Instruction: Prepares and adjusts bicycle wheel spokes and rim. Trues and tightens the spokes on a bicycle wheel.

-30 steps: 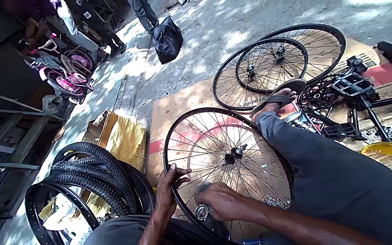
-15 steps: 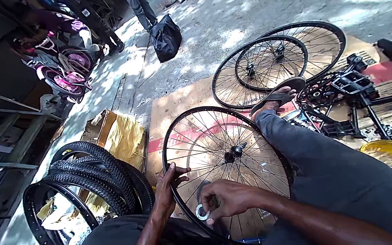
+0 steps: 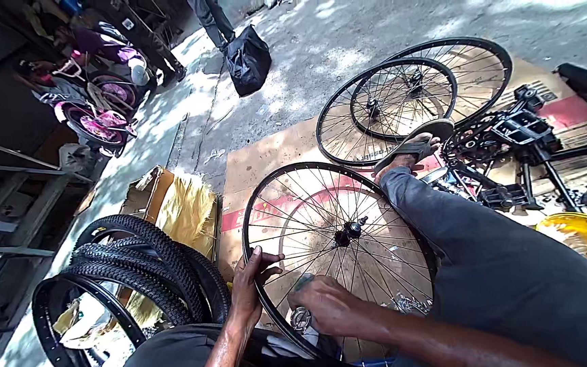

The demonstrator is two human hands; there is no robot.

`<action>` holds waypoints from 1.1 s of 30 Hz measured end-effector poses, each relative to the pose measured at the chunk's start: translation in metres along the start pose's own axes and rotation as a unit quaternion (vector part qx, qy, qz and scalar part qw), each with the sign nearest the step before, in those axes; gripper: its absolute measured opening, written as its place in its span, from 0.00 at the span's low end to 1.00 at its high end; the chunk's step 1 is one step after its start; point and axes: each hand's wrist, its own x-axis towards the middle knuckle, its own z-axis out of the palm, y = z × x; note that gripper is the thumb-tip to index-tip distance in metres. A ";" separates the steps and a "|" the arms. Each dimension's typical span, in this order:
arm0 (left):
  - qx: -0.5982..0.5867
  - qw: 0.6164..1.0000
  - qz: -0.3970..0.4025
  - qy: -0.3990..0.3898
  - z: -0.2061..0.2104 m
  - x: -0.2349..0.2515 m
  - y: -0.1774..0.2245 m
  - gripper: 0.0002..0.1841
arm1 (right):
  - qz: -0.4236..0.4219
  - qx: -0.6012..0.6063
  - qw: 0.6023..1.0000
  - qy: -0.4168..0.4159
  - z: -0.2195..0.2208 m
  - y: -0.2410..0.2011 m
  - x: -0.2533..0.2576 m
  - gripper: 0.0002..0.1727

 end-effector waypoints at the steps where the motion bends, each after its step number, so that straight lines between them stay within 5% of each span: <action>1: 0.002 1.000 -0.002 0.001 -0.001 -0.001 0.000 0.21 | -0.018 -0.001 1.000 -0.024 -0.003 0.002 0.000 0.13; 4: 0.012 1.000 -0.002 -0.006 -0.003 -0.002 0.000 0.21 | -0.092 0.125 0.983 -0.101 -0.027 0.018 -0.008 0.22; 6: 0.008 1.000 -0.003 -0.006 -0.003 -0.002 0.000 0.20 | -0.057 0.185 0.978 -0.082 -0.027 0.019 -0.010 0.19; 8: 0.005 1.000 -0.003 -0.003 -0.002 -0.003 0.000 0.20 | 0.006 0.119 0.992 -0.035 -0.015 0.009 -0.006 0.18; 11: 0.009 1.000 -0.002 -0.003 -0.002 -0.001 -0.001 0.20 | -0.013 -0.014 1.000 -0.011 0.003 0.000 -0.001 0.12; 14: 0.015 1.000 0.000 -0.009 -0.005 -0.001 -0.002 0.23 | -0.098 0.078 0.987 -0.102 -0.022 0.013 -0.005 0.20; 17: 0.018 1.000 0.004 -0.015 -0.005 0.001 -0.002 0.22 | -0.102 0.178 0.976 -0.080 -0.030 0.021 -0.010 0.15; 19: 0.016 1.000 0.008 -0.017 -0.004 0.002 -0.002 0.22 | -0.028 0.152 0.988 -0.026 -0.020 0.012 -0.006 0.16; 22: 0.019 1.000 0.011 -0.014 -0.005 0.001 -0.002 0.22 | -0.023 0.008 1.000 0.006 0.002 0.003 -0.001 0.13; 28: 0.009 1.000 0.010 -0.015 -0.005 0.000 -0.003 0.21 | -0.150 0.086 0.978 -0.121 -0.030 0.019 -0.013 0.19; 33: 0.021 1.000 0.014 -0.017 -0.006 0.001 -0.002 0.22 | -0.052 0.050 0.997 0.038 -0.003 0.005 -0.003 0.17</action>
